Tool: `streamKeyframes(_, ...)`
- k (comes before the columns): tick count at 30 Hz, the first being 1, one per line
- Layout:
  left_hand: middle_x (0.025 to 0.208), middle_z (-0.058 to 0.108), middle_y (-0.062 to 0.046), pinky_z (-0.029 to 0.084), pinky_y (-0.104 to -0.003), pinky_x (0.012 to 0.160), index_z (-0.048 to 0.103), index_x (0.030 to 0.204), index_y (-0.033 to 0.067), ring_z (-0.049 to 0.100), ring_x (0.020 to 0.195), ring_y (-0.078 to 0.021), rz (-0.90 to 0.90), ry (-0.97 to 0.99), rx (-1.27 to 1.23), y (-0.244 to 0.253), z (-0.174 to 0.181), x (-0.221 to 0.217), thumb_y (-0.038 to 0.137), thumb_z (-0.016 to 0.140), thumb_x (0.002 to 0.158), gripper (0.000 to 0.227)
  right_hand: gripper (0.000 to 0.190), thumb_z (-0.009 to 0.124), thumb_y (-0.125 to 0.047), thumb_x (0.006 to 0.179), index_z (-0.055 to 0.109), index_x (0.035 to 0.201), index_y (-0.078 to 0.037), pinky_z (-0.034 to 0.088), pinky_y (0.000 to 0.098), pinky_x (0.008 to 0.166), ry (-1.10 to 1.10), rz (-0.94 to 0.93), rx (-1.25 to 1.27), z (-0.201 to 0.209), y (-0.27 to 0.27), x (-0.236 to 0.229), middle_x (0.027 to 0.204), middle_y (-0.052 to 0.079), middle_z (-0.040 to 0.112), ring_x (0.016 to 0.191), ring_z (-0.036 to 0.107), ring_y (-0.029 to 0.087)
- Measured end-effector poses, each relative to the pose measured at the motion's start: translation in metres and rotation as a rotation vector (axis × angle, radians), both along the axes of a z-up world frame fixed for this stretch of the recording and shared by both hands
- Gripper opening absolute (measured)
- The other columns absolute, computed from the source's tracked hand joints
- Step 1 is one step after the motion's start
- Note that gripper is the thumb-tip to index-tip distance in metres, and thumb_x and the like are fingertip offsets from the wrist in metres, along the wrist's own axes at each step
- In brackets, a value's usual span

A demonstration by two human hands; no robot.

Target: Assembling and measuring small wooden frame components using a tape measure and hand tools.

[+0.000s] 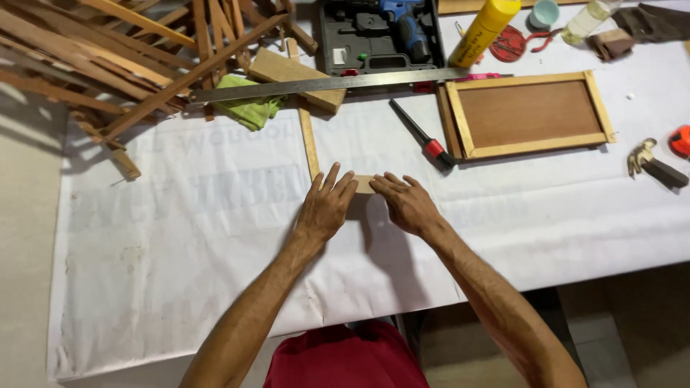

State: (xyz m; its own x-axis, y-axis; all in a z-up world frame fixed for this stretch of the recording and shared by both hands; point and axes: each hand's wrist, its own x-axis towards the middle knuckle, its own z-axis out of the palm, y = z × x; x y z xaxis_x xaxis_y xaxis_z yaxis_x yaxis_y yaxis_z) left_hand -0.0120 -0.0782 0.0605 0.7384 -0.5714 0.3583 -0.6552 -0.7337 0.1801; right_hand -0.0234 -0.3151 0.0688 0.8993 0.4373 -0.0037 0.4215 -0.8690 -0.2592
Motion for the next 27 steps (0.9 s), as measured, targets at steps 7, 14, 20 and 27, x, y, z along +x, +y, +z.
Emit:
streamKeyframes(7, 0.133, 0.065, -0.014, 0.049, -0.057, 0.100, 0.064, 0.128, 0.0021, 0.055, 0.130, -0.0383, -0.088, 0.047, 0.006, -0.050, 0.007, 0.033, 0.018, 0.068, 0.091, 0.041, 0.046, 0.061, -0.009, 0.091, 0.061, 0.136, -0.011, 0.038, 0.0565, 0.113, -0.097, -0.243, -0.184, -0.005, -0.080, -0.009, 0.138, 0.006, 0.063, 0.131, 0.056, 0.028)
streamKeyframes(14, 0.107, 0.067, -0.012, 0.054, -0.047, 0.086, 0.064, 0.120, 0.0062, 0.062, 0.105, -0.0284, 0.077, 0.331, 0.100, -0.025, -0.008, 0.078, 0.023, 0.067, 0.100, 0.026, 0.034, 0.071, -0.043, 0.093, 0.073, 0.101, -0.010, 0.044, 0.0543, 0.104, 0.061, -0.289, -0.218, 0.019, -0.062, 0.026, 0.098, 0.007, 0.075, 0.104, 0.066, 0.025)
streamKeyframes(20, 0.113, 0.056, -0.018, 0.054, -0.048, 0.079, 0.056, 0.122, 0.0022, 0.060, 0.103, -0.0342, 0.332, 0.323, -0.014, 0.012, -0.010, 0.128, 0.027, 0.072, 0.093, 0.041, 0.034, 0.066, -0.040, 0.097, 0.075, 0.112, -0.010, 0.055, 0.0458, 0.083, -0.050, -0.144, 0.128, -0.026, -0.015, 0.103, 0.088, 0.007, 0.077, 0.093, 0.067, 0.026)
streamKeyframes(27, 0.116, 0.055, -0.028, 0.056, -0.051, 0.076, 0.047, 0.129, -0.0032, 0.066, 0.095, -0.0423, 0.533, 0.399, -0.207, 0.020, -0.049, 0.172, 0.026, 0.076, 0.090, 0.056, 0.041, 0.056, -0.034, 0.103, 0.067, 0.128, -0.004, 0.056, 0.0429, 0.075, 0.228, 0.014, 0.430, -0.028, 0.058, 0.167, 0.082, 0.014, 0.071, 0.078, 0.067, 0.027)
